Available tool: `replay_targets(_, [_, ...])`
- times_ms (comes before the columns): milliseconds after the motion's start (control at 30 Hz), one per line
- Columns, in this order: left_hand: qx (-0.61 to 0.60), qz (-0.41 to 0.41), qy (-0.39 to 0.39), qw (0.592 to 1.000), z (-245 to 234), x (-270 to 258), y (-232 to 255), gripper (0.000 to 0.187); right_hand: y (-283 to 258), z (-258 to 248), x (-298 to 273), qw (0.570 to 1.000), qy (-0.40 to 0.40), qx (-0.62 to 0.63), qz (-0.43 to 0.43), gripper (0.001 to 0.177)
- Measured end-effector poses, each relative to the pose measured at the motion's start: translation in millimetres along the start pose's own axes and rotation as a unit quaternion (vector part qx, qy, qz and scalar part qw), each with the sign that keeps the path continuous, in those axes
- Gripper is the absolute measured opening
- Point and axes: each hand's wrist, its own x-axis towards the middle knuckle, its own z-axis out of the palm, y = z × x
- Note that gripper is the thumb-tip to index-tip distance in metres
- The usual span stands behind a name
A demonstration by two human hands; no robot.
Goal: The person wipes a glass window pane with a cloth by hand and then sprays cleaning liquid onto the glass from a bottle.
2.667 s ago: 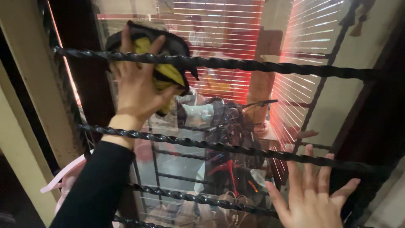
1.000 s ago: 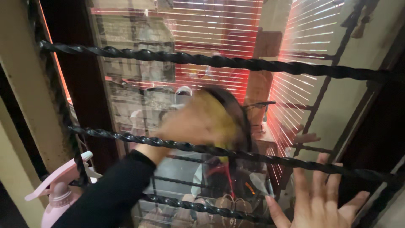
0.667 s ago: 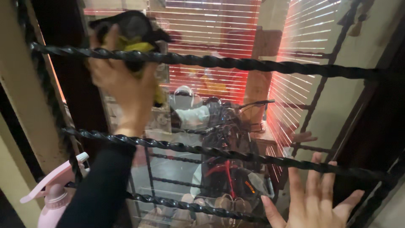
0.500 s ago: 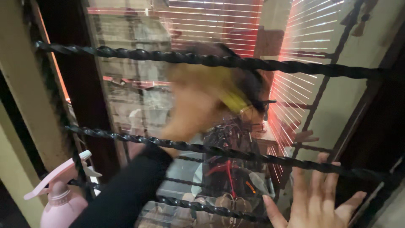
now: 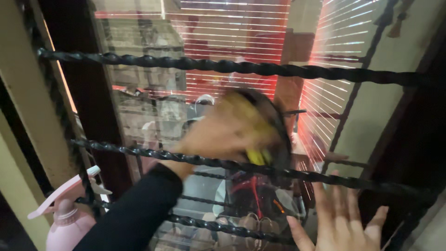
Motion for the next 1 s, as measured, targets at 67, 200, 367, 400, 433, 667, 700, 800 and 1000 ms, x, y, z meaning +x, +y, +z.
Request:
replay_targets(67, [0.054, -0.165, 0.112, 0.978, -23.7, -17.4, -21.6, 0.077, 0.0, 2.7, -1.1, 0.999, -0.023, -0.020, 0.012, 0.103])
replay_targets(200, [0.174, -0.346, 0.257, 0.886, -60.8, -66.4, -68.9, 0.084, 1.4, 10.3, -4.3, 0.996, -0.064, -0.059, 0.032, 0.107])
replay_targets(367, [0.188, -0.357, 0.296, 0.866, -63.3, -101.1, -83.0, 0.079, 3.2, 20.1, -7.9, 0.997, -0.049, -0.062, 0.023, 0.108])
replay_targets(400, [0.195, -0.356, 0.293, 0.866, -62.5, -102.6, -83.3, 0.079, 3.9, 21.6, -8.6, 0.991, -0.091, -0.094, 0.029, 0.109])
replay_targets(433, [0.193, -0.356, 0.293, 0.866, -62.5, -104.0, -82.6, 0.080, 4.7, 23.1, -8.8, 0.983, -0.131, -0.126, 0.035, 0.111])
replay_targets(667, [0.198, -0.346, 0.286, 0.871, -62.0, -105.1, -80.6, 0.088, 4.4, 29.0, -14.8, 0.993, -0.098, -0.067, 0.016, 0.102])
replay_targets(700, [0.195, -0.349, 0.282, 0.872, -60.9, -106.7, -80.0, 0.089, 4.3, 28.5, -14.8, 0.994, -0.094, -0.059, 0.018, 0.101])
replay_targets(800, [0.192, -0.354, 0.273, 0.874, -57.8, -111.4, -80.5, 0.089, 2.8, 23.9, -17.2, 0.999, -0.044, -0.002, 0.014, 0.095])
replay_targets(1000, [0.202, -0.344, 0.276, 0.874, -55.0, -118.1, -83.0, 0.087, 2.1, 24.8, -16.1, 0.996, -0.085, -0.028, 0.024, 0.096])
